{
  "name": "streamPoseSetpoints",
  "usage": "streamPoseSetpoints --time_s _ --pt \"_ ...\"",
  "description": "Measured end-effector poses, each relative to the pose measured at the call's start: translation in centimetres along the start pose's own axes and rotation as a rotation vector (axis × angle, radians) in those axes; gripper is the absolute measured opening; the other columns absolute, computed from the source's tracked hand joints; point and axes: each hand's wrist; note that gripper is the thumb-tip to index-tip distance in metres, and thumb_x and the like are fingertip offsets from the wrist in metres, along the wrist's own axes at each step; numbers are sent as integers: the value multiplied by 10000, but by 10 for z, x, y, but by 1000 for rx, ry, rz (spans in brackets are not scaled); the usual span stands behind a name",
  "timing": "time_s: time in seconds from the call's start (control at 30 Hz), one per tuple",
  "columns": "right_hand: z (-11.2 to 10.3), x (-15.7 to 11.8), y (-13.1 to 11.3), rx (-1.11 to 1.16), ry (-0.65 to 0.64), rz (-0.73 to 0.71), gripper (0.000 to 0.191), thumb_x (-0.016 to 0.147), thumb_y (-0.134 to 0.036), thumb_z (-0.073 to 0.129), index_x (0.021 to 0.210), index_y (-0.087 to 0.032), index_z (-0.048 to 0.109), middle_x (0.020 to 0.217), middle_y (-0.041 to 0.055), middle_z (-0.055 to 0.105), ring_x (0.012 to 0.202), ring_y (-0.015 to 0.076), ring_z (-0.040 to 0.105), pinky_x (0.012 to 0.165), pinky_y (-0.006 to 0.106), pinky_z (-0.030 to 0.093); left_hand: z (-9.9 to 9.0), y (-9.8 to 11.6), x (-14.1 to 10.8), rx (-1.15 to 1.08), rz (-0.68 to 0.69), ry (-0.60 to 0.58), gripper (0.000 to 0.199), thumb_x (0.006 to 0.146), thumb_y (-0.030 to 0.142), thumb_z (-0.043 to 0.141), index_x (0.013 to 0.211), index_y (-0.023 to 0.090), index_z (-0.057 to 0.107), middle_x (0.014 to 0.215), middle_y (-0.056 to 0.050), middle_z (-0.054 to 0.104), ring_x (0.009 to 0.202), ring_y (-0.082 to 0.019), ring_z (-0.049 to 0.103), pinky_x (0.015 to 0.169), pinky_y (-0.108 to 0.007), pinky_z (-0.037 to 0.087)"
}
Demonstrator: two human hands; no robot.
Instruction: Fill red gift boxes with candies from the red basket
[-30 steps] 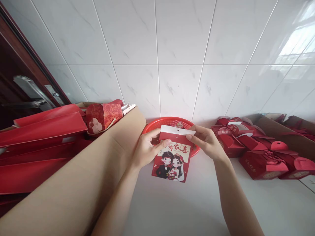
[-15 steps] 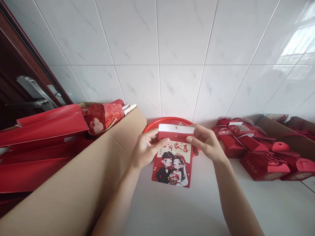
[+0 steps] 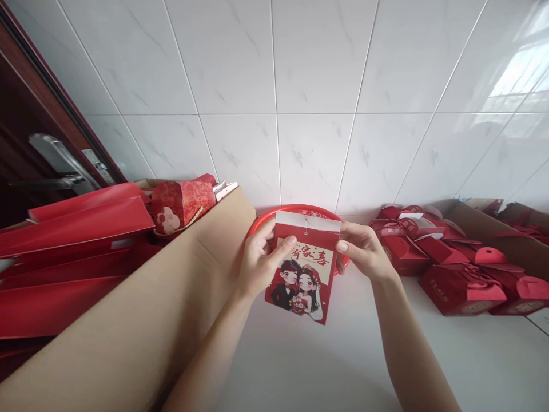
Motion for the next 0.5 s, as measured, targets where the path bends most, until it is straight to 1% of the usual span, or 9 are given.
streamPoseSetpoints --time_s 0.1,0.2,0.33,0.43,0.5 --pt "-1 1 1 24 19 -7 253 863 -393 715 996 -179 737 707 26 706 395 107 585 368 221 486 5 0 -2 -33 -15 26 319 897 438 658 1125 216 650 872 -38 695 821 -223 669 671 -294 533" --pt "-1 1 3 52 69 0 237 849 -396 731 946 -180 743 674 17 693 363 98 553 346 220 462 9 2 -4 -25 -4 29 312 904 440 648 1127 221 643 846 -29 685 811 -221 666 681 -299 531" --pt "0 1 5 45 115 4 228 829 -407 751 824 -179 742 575 -10 631 340 98 527 329 219 430 12 3 -5 -40 35 42 279 911 431 639 1087 215 642 883 -36 703 907 -240 677 773 -315 548" --pt "0 2 5 38 114 -13 207 843 -387 743 815 -182 756 552 -14 621 343 95 527 338 213 422 14 3 -6 -49 41 65 260 908 418 648 1066 211 642 934 -44 718 869 -221 684 757 -304 559" --pt "0 2 6 25 112 -14 194 857 -371 734 822 -183 760 558 -10 635 362 96 543 354 211 428 15 2 -7 -54 44 95 273 877 402 692 1065 209 646 959 -46 725 874 -219 690 758 -300 569"
Point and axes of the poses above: each hand's wrist, its own x-axis towards the middle knuckle, its own z-axis out of the palm, y = z × x
